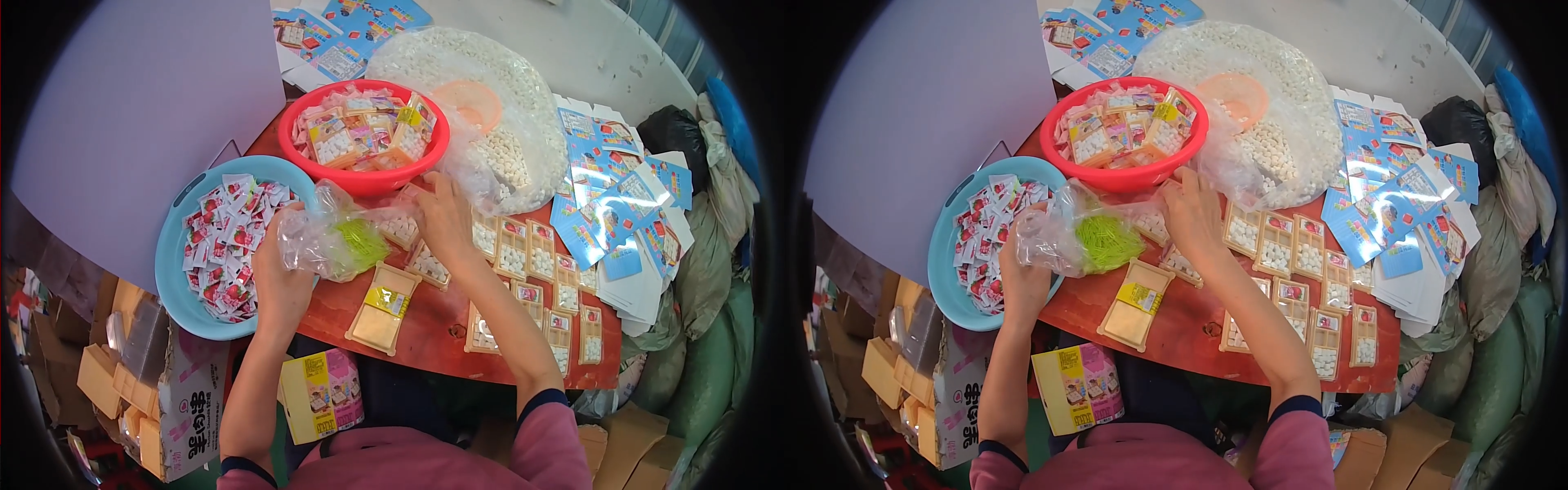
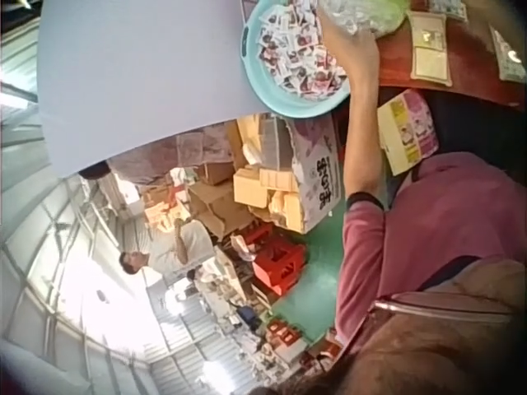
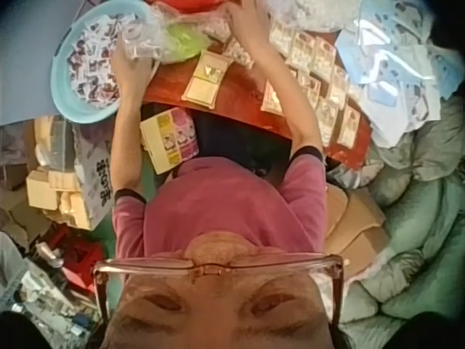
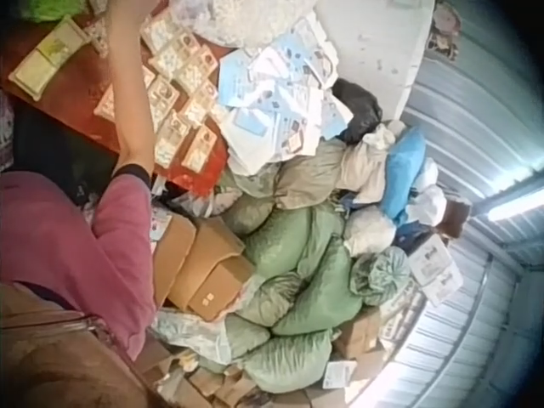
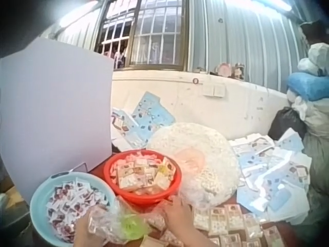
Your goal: Packaging small white items into individual labeled packets and then grouping them into larger bags.
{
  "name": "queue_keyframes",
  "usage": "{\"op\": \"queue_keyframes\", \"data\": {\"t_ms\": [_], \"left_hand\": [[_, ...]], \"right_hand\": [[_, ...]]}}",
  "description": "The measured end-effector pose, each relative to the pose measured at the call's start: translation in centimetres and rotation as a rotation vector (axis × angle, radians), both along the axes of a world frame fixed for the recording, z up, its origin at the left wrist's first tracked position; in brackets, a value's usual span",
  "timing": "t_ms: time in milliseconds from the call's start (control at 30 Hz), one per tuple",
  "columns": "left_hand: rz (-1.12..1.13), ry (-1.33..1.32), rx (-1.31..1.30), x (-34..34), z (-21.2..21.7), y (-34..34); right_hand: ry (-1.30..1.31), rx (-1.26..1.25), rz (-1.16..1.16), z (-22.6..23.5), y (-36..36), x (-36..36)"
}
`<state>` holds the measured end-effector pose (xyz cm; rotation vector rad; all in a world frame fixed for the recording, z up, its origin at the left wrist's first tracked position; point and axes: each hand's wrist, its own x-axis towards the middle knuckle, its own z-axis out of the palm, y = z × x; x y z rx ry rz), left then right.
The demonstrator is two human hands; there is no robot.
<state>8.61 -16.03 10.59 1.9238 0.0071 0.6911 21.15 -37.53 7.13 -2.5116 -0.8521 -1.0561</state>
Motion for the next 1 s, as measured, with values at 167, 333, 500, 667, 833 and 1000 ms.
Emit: {"op": "queue_keyframes", "data": {"t_ms": [167,333,500,667,833,1000], "left_hand": [[-0.042,0.003,-0.077,2.6,1.3,0.3],[-0.124,0.056,-0.193,6.1,3.3,-0.9],[-0.195,0.258,-0.19,8.8,3.8,0.1],[-0.026,-0.146,-0.132,10.7,2.2,1.1],[-0.092,-0.129,-0.322,9.7,5.0,-1.2],[-0.178,-0.208,-0.452,8.3,7.7,-3.0]], "right_hand": [[0.62,0.532,0.251,4.3,2.7,1.0],[0.928,0.736,0.479,8.5,5.6,1.8],[0.731,0.477,0.768,10.9,6.7,1.6],[0.756,0.723,0.747,10.5,4.5,0.8],[0.644,0.449,0.496,6.5,2.3,-0.1],[0.529,0.209,0.283,5.3,2.7,-2.9]]}}
